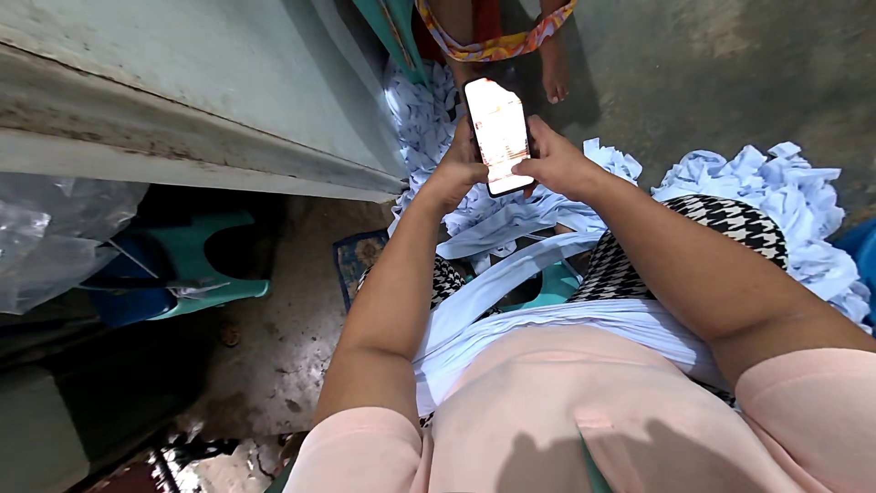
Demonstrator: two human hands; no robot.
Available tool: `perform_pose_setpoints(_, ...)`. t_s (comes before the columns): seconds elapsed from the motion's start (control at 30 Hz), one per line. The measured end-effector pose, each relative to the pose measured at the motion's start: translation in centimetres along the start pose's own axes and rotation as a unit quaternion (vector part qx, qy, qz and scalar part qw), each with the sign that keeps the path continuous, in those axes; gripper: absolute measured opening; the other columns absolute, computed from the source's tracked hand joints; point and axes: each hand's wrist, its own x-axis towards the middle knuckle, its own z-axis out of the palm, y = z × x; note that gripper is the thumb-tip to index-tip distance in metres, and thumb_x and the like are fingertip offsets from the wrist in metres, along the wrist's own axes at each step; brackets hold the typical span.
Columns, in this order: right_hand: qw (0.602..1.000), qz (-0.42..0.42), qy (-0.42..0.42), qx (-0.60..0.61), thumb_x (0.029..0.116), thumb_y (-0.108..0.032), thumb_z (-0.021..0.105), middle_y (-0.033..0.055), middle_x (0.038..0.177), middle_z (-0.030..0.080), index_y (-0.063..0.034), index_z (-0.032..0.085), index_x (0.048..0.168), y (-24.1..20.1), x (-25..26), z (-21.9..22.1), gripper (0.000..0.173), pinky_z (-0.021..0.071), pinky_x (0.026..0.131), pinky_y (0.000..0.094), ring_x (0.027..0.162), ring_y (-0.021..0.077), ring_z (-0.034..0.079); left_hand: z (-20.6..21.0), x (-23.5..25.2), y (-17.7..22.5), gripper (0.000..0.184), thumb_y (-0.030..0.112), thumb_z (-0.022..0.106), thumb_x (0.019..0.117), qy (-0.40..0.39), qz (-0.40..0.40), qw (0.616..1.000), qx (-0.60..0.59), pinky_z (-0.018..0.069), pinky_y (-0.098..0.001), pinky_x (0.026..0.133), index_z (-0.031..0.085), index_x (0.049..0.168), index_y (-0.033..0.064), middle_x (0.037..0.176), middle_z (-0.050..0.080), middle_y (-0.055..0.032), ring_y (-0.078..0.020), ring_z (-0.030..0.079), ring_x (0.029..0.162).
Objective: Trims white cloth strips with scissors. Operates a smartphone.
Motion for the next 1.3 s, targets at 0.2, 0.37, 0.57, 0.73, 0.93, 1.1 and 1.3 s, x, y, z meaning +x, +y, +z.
perform_pose_setpoints(0.2, 1.0, 0.0, 0.004, -0.009, 0.0936, 0.004, 0.059, 0.0159, 0.122, 0.066, -0.0093, 0.035, 0.147, 0.1, 0.0, -0.1, 0.06, 0.0616, 0.059, 0.0396, 0.087, 0.0269, 0.073, 0.1, 0.0, 0.2, 0.107, -0.018, 0.06, 0.0708, -0.009, 0.001, 1.0, -0.008, 0.0587, -0.0423, 0.092, 0.006, 0.158, 0.0122, 0.139, 0.055, -0.0164, -0.025, 0.065, 0.116)
perform_pose_setpoints(0.37, 1.0, 0.006, 0.006, -0.006, 0.0952, 0.001, 0.058, 0.0153, 0.121, 0.066, -0.011, 0.034, 0.148, 0.1, 0.1, -0.1, 0.059, 0.0615, 0.059, 0.04, 0.086, 0.0269, 0.073, 0.0, 0.1, 0.0, 0.107, -0.018, 0.059, 0.0703, -0.003, -0.002, 1.0, -0.003, 0.0587, -0.0426, 0.092, 0.006, 0.158, 0.0124, 0.139, 0.055, -0.0171, -0.0252, 0.065, 0.116)
perform_pose_setpoints(0.57, 0.999, 0.011, 0.026, 0.041, 0.1052, -0.02, 0.055, 0.0136, 0.123, 0.065, -0.0121, 0.04, 0.147, -0.5, -0.2, 0.0, 0.045, 0.0622, 0.075, 0.0417, 0.098, 0.0239, 0.071, 0.1, -0.1, 0.2, 0.108, -0.018, 0.057, 0.0691, -0.009, -0.007, 1.0, 0.003, 0.0587, -0.0412, 0.091, 0.005, 0.158, 0.0132, 0.139, 0.056, -0.016, -0.024, 0.065, 0.116)
perform_pose_setpoints(0.73, 0.99, 0.012, 0.092, 0.104, 0.104, -0.024, 0.056, 0.0128, 0.131, 0.061, -0.0121, 0.038, 0.152, -0.6, 0.3, -0.2, 0.052, 0.0575, 0.093, 0.0433, 0.113, 0.0221, 0.066, 0.9, -0.4, -0.3, 0.103, -0.012, 0.058, 0.0703, -0.041, -0.06, 0.995, 0.062, 0.058, -0.0381, 0.09, 0.01, 0.158, 0.011, 0.137, 0.058, -0.0149, -0.0202, 0.065, 0.115)
perform_pose_setpoints(0.93, 0.987, 0.027, 0.132, 0.082, 0.1015, -0.03, 0.062, 0.0137, 0.132, 0.061, -0.0103, 0.04, 0.149, 0.2, 0.7, -0.6, 0.056, 0.0569, 0.092, 0.0463, 0.115, 0.0234, 0.065, 1.6, -0.2, -0.3, 0.105, -0.013, 0.058, 0.0686, -0.069, -0.082, 0.991, 0.08, 0.0573, -0.0383, 0.094, 0.01, 0.158, 0.0114, 0.139, 0.056, -0.0157, -0.0207, 0.065, 0.117)
perform_pose_setpoints(1.1, 0.986, 0.03, 0.146, 0.075, 0.1019, -0.03, 0.063, 0.0156, 0.13, 0.062, -0.0084, 0.041, 0.148, 0.3, 0.9, -0.4, 0.055, 0.0576, 0.092, 0.0465, 0.113, 0.0247, 0.066, 1.6, -0.3, -0.6, 0.104, -0.012, 0.058, 0.0692, -0.087, -0.078, 0.991, 0.066, 0.0581, -0.0394, 0.092, 0.01, 0.158, 0.0121, 0.137, 0.058, -0.0155, -0.0215, 0.066, 0.114)
perform_pose_setpoints(1.3, 0.988, 0.027, 0.12, 0.096, 0.1047, -0.031, 0.056, 0.0134, 0.129, 0.063, -0.0119, 0.04, 0.15, 0.1, 0.8, -0.4, 0.051, 0.0588, 0.089, 0.0457, 0.112, 0.0236, 0.067, 1.2, -0.3, -0.6, 0.1, -0.007, 0.061, 0.0694, -0.063, -0.065, 0.993, 0.07, 0.0587, -0.0391, 0.087, 0.014, 0.157, 0.0096, 0.133, 0.06, -0.0153, -0.021, 0.066, 0.111)
